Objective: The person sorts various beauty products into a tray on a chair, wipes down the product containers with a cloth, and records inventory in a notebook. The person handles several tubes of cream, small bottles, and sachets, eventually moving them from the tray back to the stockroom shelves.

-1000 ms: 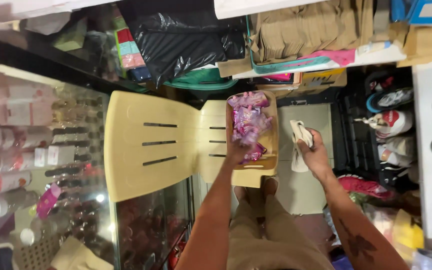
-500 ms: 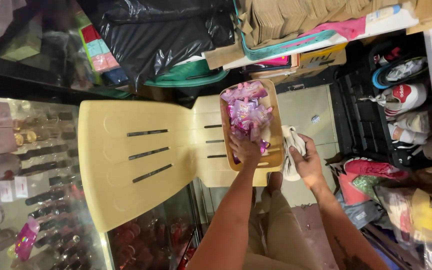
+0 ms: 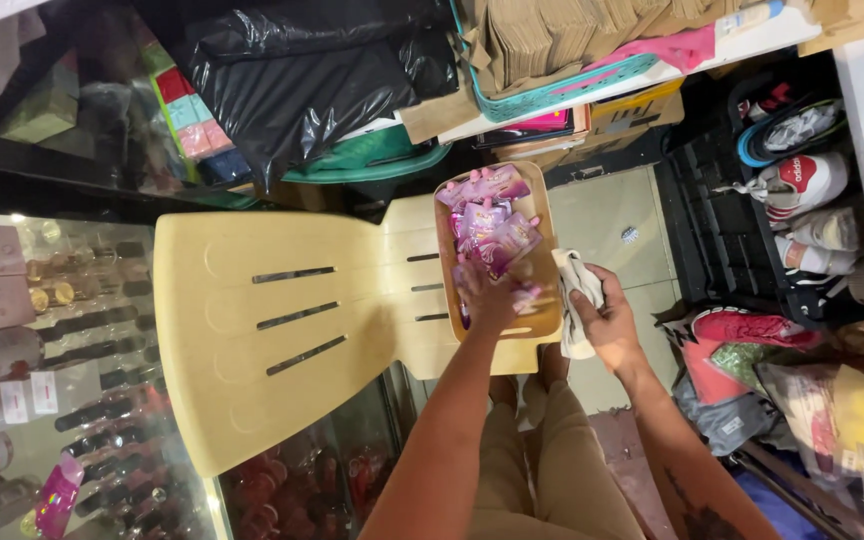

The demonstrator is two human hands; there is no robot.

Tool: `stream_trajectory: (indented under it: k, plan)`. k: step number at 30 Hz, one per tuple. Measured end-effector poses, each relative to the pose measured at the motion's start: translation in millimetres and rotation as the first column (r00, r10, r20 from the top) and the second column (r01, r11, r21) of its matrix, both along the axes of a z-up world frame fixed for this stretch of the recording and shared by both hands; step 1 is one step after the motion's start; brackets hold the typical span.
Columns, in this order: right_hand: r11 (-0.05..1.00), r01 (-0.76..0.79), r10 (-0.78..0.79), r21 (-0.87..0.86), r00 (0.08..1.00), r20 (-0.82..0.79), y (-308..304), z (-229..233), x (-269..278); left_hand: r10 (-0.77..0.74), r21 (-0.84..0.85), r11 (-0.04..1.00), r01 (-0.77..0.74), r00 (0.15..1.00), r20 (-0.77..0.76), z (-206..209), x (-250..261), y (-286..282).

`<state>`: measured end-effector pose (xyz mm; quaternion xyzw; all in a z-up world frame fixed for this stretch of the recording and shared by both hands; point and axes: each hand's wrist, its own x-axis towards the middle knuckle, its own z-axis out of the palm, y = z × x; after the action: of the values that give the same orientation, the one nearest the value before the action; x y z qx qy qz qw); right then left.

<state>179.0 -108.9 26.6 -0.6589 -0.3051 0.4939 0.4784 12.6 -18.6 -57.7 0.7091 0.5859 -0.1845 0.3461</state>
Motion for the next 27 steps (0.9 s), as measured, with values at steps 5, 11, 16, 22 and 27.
stream_trajectory:
  k: [5, 11, 16, 22, 27]
  plan:
    - [1.000, 0.005, -0.005, -0.025, 1.000, 0.002, -2.9, -0.2, -0.8, -0.059, 0.016, 0.998, 0.062, 0.987, -0.152, -52.7, -12.5, 9.7]
    - [0.995, 0.012, -0.014, -0.101, 1.000, -0.021, -9.0, -8.0, -2.1, 0.113, 0.147, 0.984, -0.100, 0.990, -0.079, -89.9, -18.9, 19.9]
    - [0.999, 0.002, -0.003, -0.034, 0.999, -0.037, -11.3, -8.1, -3.0, 0.126, 0.349, 0.925, -0.151, 0.988, 0.092, -151.4, -16.3, -12.5]
    - [0.999, 0.043, -0.043, -0.018, 0.999, 0.016, -4.9, -1.4, 3.8, 0.416, 0.156, 0.819, -0.552, 0.759, 0.502, -77.3, -30.1, -28.0]
    - [0.992, 0.087, -0.092, 0.089, 0.994, 0.057, 14.5, 26.1, -16.2, 0.814, -0.875, 0.310, -0.373, -0.371, 0.446, -160.2, -48.8, -26.5]
